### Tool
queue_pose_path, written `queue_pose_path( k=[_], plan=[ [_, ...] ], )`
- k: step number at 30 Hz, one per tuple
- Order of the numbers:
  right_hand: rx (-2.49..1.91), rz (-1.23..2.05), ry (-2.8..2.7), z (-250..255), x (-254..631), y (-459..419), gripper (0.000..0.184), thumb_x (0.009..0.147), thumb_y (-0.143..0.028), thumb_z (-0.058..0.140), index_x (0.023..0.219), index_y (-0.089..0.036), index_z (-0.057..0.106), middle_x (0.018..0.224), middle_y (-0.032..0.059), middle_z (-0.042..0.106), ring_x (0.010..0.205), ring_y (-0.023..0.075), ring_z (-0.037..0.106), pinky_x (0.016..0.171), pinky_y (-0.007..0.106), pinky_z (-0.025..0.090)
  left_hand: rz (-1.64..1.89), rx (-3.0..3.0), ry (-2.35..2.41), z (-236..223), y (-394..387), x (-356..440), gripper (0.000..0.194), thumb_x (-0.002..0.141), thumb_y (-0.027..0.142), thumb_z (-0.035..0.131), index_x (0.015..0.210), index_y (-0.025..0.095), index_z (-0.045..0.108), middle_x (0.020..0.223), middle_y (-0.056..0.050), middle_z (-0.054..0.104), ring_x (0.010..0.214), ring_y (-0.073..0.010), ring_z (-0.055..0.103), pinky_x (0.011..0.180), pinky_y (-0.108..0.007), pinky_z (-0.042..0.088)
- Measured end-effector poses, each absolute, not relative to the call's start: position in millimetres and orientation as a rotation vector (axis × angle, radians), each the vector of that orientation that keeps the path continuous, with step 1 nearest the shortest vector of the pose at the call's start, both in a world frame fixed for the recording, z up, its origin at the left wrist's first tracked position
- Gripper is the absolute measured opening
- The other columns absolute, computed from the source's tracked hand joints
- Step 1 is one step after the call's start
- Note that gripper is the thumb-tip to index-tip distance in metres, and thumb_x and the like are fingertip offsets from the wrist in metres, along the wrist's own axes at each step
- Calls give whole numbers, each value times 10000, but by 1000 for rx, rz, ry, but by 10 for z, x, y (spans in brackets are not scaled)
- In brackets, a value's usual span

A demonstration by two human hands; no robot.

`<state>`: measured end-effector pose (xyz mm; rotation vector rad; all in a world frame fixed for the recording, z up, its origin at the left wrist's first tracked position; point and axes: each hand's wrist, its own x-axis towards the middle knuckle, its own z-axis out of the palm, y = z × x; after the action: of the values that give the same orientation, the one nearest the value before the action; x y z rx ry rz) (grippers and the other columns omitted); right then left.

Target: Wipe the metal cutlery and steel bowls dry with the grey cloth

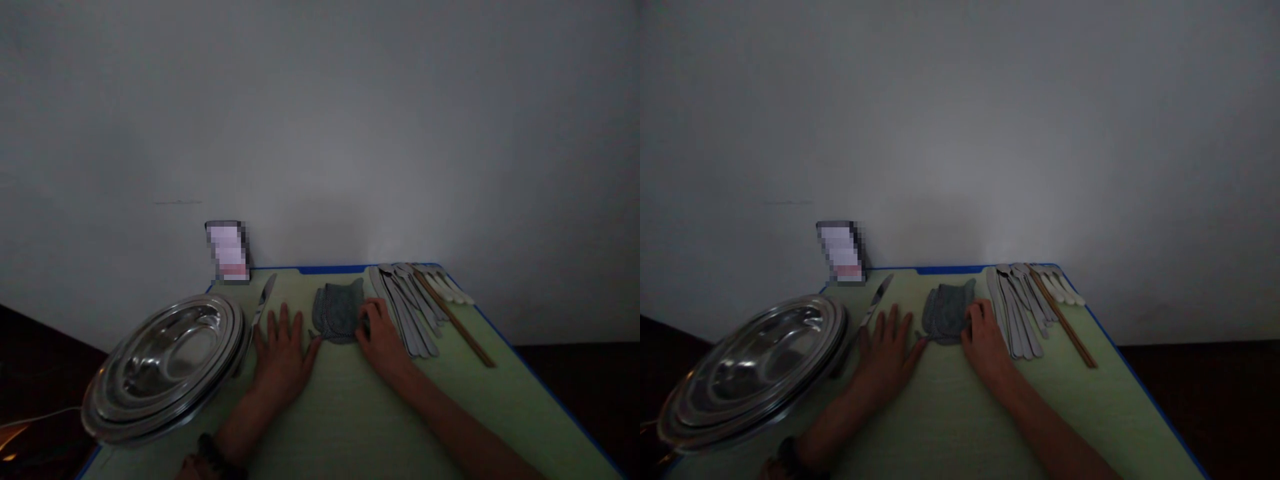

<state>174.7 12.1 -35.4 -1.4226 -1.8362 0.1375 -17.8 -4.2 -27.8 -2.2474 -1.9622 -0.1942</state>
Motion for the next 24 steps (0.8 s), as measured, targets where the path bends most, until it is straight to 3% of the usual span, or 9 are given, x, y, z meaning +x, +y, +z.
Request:
queue_pose_path(
  k=[2, 5, 9, 12, 16, 20, 24],
  plan=[
    [-1452, 139, -1813, -362, 1752, 126, 165, 744, -94, 437, 872, -199, 442, 983, 99, 448, 878, 213, 541, 766, 394, 520, -180, -2298, -1924, -239, -42, -191, 582, 902, 496, 313, 1342, 137, 438, 1479, -189, 285, 1343, -403, 242, 1021, -624, 220],
    [-1500, 57, -1819, -364, 1743, 108, 236, 777, -179, 487, 1012, -178, 467, 1075, 133, 448, 986, 262, 522, 834, 446, 494, -219, -2273, -1868, -195, -47, -214, 582, 892, 492, 352, 1323, 118, 465, 1483, -195, 274, 1358, -388, 210, 1056, -561, 222],
    [-1569, 0, -1826, -354, 1733, 74, 367, 831, -309, 493, 1154, -138, 466, 1281, 198, 387, 1206, 352, 405, 952, 525, 403, -202, -2180, -1971, -197, -87, -211, 604, 892, 503, 347, 1337, 108, 449, 1474, -222, 274, 1340, -437, 214, 1025, -634, 209],
    [-1509, 168, -1859, -359, 1750, 80, 286, 873, -355, 431, 1057, -148, 502, 1352, 191, 360, 1253, 320, 395, 992, 487, 389, -173, -2262, -1949, -211, -130, -190, 538, 910, 440, 340, 1339, 133, 444, 1469, -186, 308, 1333, -408, 263, 1016, -656, 215],
    [-1432, 306, -1791, -385, 1794, 125, 85, 847, -275, 463, 886, -199, 463, 1234, 142, 484, 1153, 255, 506, 978, 444, 416, -305, -2314, -1860, -232, -139, -239, 482, 907, 340, 383, 1321, 102, 448, 1477, -196, 286, 1358, -350, 236, 1050, -534, 295],
    [-1449, 270, -1738, -404, 1802, 144, 320, 804, -209, 487, 1115, -184, 413, 1168, 140, 512, 1120, 258, 522, 956, 457, 438, -311, -2237, -1980, -277, -125, -344, 539, 904, 351, 383, 1324, 14, 408, 1439, -263, 317, 1350, -376, 227, 1022, -503, 354],
    [-1471, 230, -1847, -413, 1771, 115, 427, 836, -207, 430, 1257, -160, 379, 1335, 168, 413, 1224, 282, 447, 996, 474, 416, -207, -2315, -1966, -294, -162, -373, 497, 921, 314, 347, 1323, 33, 426, 1435, -249, 335, 1348, -342, 252, 1061, -480, 310]
  ],
)
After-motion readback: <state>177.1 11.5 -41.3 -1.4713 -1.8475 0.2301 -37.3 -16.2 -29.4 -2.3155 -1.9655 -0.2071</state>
